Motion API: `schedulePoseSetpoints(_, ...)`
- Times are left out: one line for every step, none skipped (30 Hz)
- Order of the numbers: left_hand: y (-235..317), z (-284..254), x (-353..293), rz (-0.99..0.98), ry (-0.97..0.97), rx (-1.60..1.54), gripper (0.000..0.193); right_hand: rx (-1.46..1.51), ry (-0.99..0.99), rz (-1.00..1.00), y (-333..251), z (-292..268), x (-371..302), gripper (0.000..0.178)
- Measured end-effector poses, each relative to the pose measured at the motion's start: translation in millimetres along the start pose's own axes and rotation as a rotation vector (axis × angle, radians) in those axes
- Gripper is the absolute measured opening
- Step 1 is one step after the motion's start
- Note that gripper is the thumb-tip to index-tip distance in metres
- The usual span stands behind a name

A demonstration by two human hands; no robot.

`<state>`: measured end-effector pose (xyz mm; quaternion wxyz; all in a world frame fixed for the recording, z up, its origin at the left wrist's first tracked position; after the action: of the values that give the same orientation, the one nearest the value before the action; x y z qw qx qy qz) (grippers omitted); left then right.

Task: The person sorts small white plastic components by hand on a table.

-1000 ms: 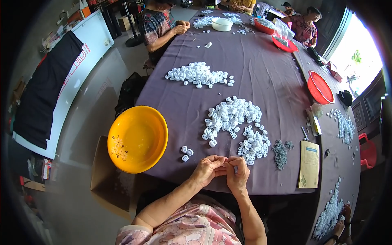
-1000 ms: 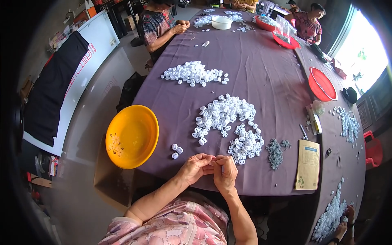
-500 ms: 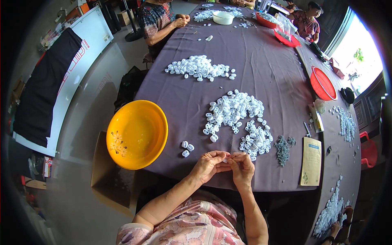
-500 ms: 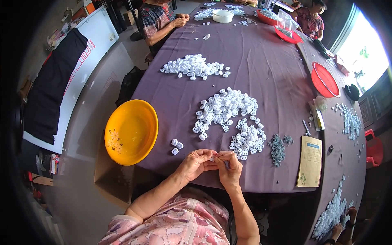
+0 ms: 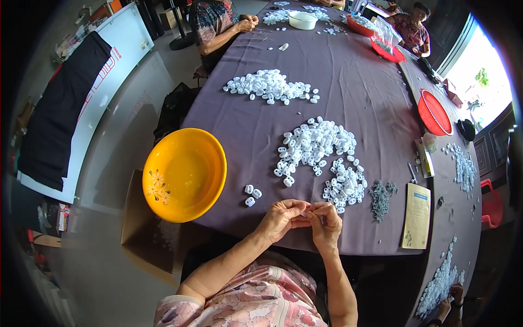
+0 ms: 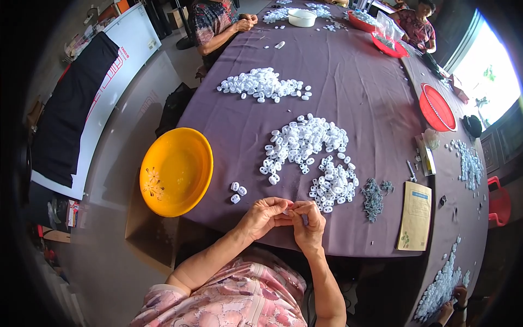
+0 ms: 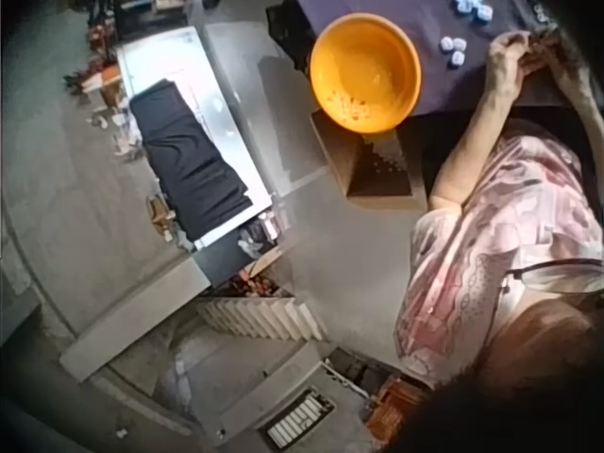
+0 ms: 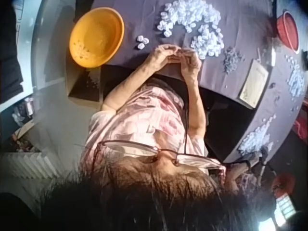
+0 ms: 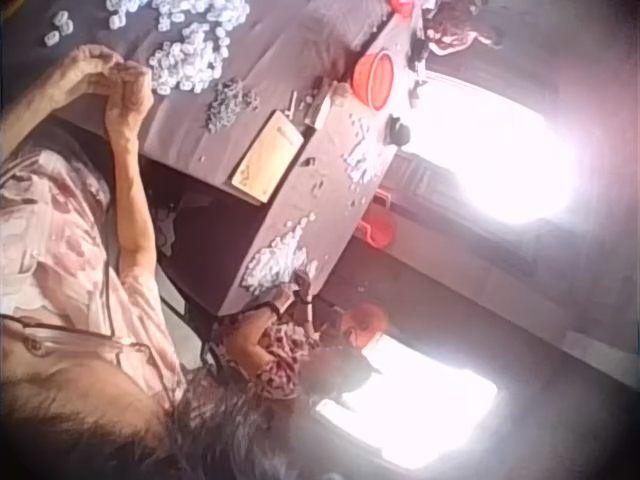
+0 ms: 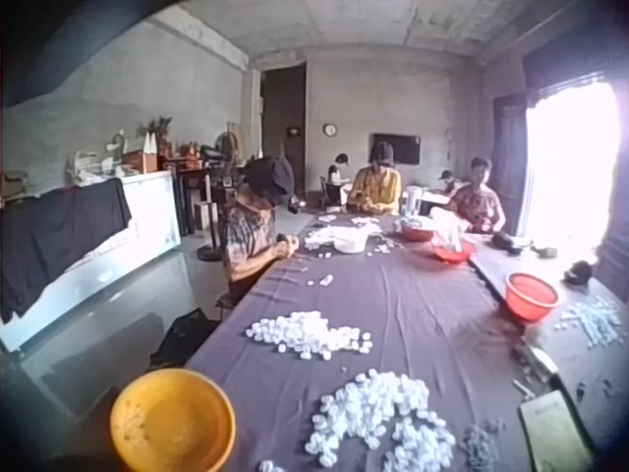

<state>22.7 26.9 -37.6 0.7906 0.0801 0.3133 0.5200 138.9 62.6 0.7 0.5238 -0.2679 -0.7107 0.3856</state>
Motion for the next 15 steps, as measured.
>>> schedulePoseSetpoints(0.3,0.0,0.0,0.001,0.009,0.012,0.020,-0.027,-0.020,-0.010,-1.2,0.3,1.2,0.018)
schedulePoseSetpoints(0.2,-0.5,0.6,0.001,0.011,0.011,0.020,-0.026,-0.021,-0.009,0.3,-0.1,1.7,0.018)
schedulePoseSetpoints(0.1,-0.7,1.5,0.002,0.012,0.015,0.020,-0.070,-0.042,-0.057,0.1,-0.5,2.4,0.018)
schedulePoseSetpoints(0.1,-0.8,1.7,0.002,0.012,0.020,0.020,-0.114,-0.062,-0.106,-1.1,-0.4,2.5,0.019)
schedulePoseSetpoints(0.0,-0.3,1.0,0.001,0.013,0.019,0.020,-0.114,-0.062,-0.105,-2.6,0.3,2.2,0.019)
schedulePoseSetpoints(0.2,0.2,1.0,-0.001,0.010,0.011,0.020,-0.049,-0.030,-0.059,-2.2,0.9,2.0,0.019)
schedulePoseSetpoints(0.3,0.4,1.2,-0.004,0.007,0.002,0.020,0.015,0.002,-0.014,-0.8,0.9,1.5,0.019)
schedulePoseSetpoints(0.4,0.3,1.6,-0.004,0.007,0.002,0.020,0.015,0.001,-0.013,1.1,1.1,0.8,0.019)
schedulePoseSetpoints(0.6,0.9,1.0,-0.003,0.013,0.006,0.020,0.028,0.014,-0.022,2.5,0.9,-0.4,0.019)
schedulePoseSetpoints(0.7,1.3,0.6,-0.003,0.018,0.010,0.020,0.041,0.027,-0.030,3.6,0.7,-1.3,0.019)
schedulePoseSetpoints(0.6,1.6,0.5,-0.004,0.019,0.010,0.020,0.041,0.026,-0.029,4.4,0.6,-2.1,0.019)
schedulePoseSetpoints(0.6,1.1,0.6,-0.001,0.021,0.010,0.020,0.030,0.029,-0.038,5.2,0.8,-2.7,0.019)
schedulePoseSetpoints(0.4,0.6,0.5,0.001,0.023,0.010,0.020,0.019,0.032,-0.046,5.4,0.9,-3.3,0.019)
schedulePoseSetpoints(0.1,0.3,0.1,0.001,0.024,0.008,0.020,0.019,0.030,-0.045,5.0,1.3,-3.7,0.019)
schedulePoseSetpoints(0.3,0.8,0.1,0.003,0.016,0.010,0.020,-0.005,0.032,-0.053,3.7,0.9,-3.1,0.019)
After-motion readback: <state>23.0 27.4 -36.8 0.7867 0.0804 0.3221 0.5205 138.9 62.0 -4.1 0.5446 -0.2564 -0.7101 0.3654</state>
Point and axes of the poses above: each hand's wrist, its own x-axis towards the middle knuckle, its own z-axis out of the palm, y = z × x, the point moved 4 cm from there along x, towards the middle knuckle, and after that the axes turned 11 degrees about -z, right-handed, at the moved point
